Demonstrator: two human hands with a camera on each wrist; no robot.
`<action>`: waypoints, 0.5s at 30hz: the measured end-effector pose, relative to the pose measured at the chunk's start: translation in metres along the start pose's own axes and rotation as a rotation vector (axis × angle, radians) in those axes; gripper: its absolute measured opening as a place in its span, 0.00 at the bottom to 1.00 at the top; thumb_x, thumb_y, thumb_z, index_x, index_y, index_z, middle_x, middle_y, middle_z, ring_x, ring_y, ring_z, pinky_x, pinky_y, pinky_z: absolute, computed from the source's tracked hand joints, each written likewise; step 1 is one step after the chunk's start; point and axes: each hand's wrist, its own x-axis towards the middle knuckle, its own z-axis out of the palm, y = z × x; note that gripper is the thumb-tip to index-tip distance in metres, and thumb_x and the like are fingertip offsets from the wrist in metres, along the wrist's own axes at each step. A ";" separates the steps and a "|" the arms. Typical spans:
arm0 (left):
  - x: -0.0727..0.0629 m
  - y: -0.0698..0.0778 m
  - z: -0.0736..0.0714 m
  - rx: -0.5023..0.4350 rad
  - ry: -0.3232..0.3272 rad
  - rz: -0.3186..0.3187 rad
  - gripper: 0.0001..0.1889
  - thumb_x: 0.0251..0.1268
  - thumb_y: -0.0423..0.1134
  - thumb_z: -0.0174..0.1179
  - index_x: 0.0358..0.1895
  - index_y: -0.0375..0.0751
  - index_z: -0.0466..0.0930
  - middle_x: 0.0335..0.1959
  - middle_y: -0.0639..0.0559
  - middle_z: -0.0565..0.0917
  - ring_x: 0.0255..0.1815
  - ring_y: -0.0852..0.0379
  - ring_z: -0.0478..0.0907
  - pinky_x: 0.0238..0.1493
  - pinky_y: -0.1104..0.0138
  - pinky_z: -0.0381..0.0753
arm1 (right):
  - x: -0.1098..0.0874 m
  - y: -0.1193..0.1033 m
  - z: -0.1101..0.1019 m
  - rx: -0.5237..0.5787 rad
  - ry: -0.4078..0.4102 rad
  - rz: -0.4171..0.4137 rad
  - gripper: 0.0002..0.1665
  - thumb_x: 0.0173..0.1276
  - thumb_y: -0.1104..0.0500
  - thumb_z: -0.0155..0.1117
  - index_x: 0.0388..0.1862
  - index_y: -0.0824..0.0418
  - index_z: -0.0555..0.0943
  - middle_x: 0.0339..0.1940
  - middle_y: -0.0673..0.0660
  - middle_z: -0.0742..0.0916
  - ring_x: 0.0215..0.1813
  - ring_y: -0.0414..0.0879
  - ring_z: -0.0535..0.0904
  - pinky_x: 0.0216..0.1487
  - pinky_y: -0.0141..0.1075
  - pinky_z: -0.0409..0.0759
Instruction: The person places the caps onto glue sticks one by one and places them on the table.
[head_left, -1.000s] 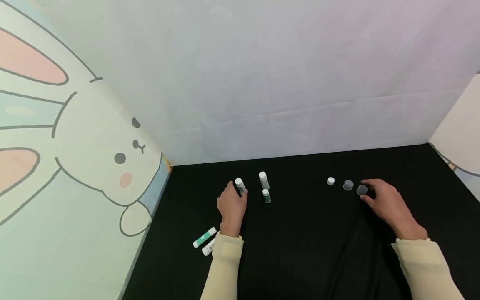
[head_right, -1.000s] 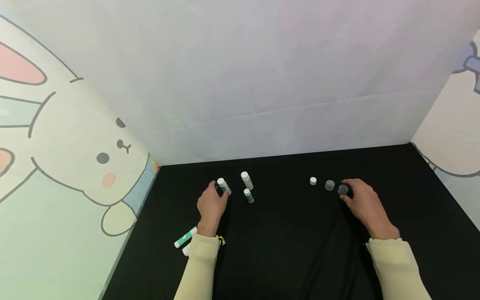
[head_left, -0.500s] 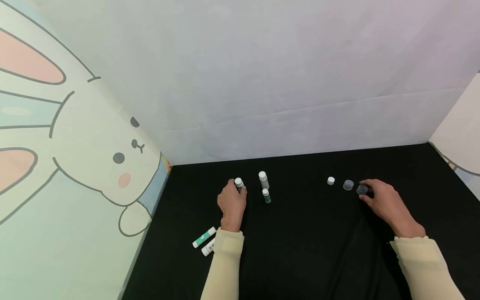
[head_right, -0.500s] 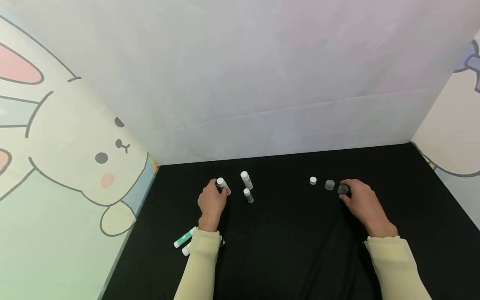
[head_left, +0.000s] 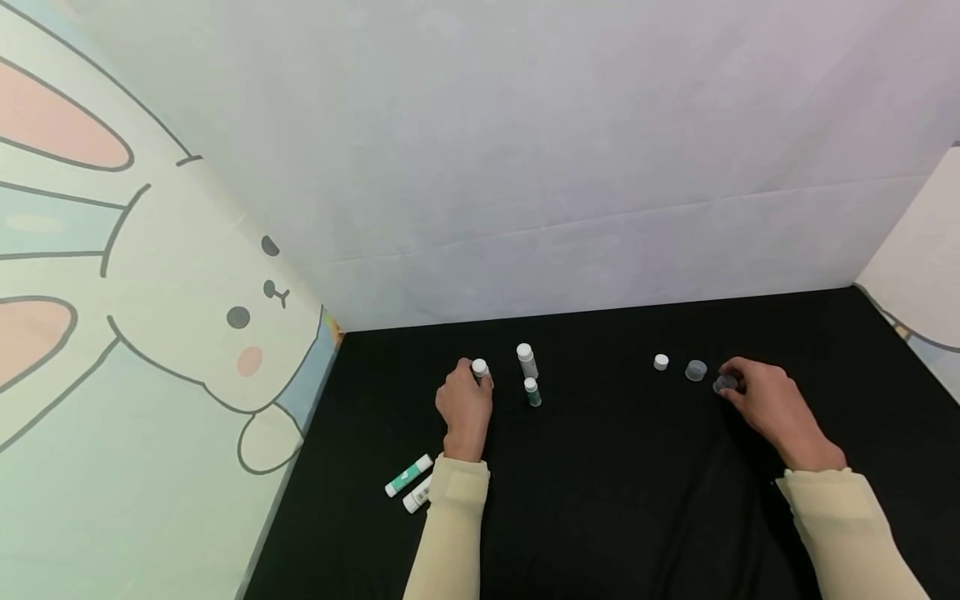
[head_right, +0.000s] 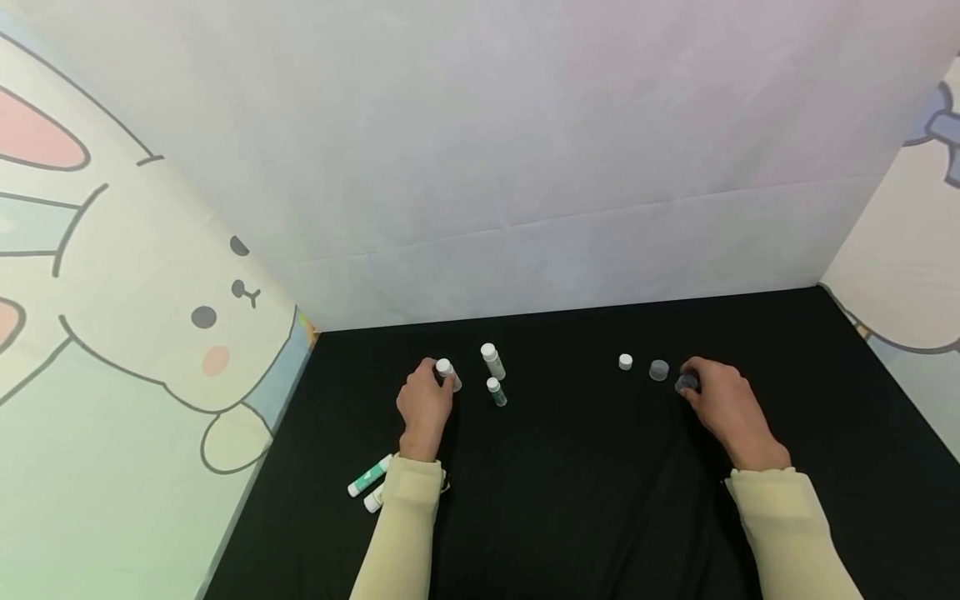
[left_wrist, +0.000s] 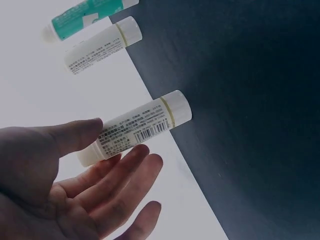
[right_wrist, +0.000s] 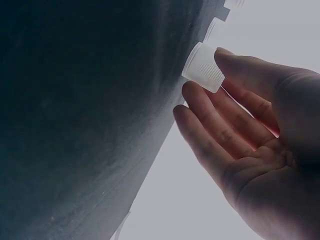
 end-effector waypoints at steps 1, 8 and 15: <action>-0.001 0.000 0.000 0.003 0.001 0.003 0.07 0.69 0.34 0.71 0.42 0.34 0.84 0.30 0.39 0.87 0.28 0.39 0.84 0.35 0.46 0.83 | 0.000 0.000 0.000 0.002 0.000 0.001 0.15 0.69 0.71 0.69 0.52 0.77 0.80 0.42 0.75 0.85 0.37 0.64 0.83 0.33 0.55 0.81; -0.003 0.000 -0.002 0.012 -0.002 0.000 0.07 0.71 0.35 0.70 0.44 0.34 0.84 0.31 0.38 0.88 0.29 0.39 0.85 0.35 0.46 0.84 | -0.003 -0.003 0.000 0.006 0.009 0.008 0.15 0.69 0.72 0.69 0.52 0.78 0.80 0.42 0.75 0.85 0.37 0.63 0.83 0.33 0.55 0.81; -0.007 0.003 -0.009 0.005 0.014 0.022 0.08 0.72 0.36 0.70 0.46 0.34 0.84 0.31 0.38 0.88 0.28 0.39 0.84 0.35 0.46 0.83 | -0.006 -0.008 0.000 0.009 0.021 0.008 0.15 0.69 0.72 0.69 0.52 0.77 0.80 0.41 0.74 0.85 0.36 0.61 0.82 0.33 0.54 0.80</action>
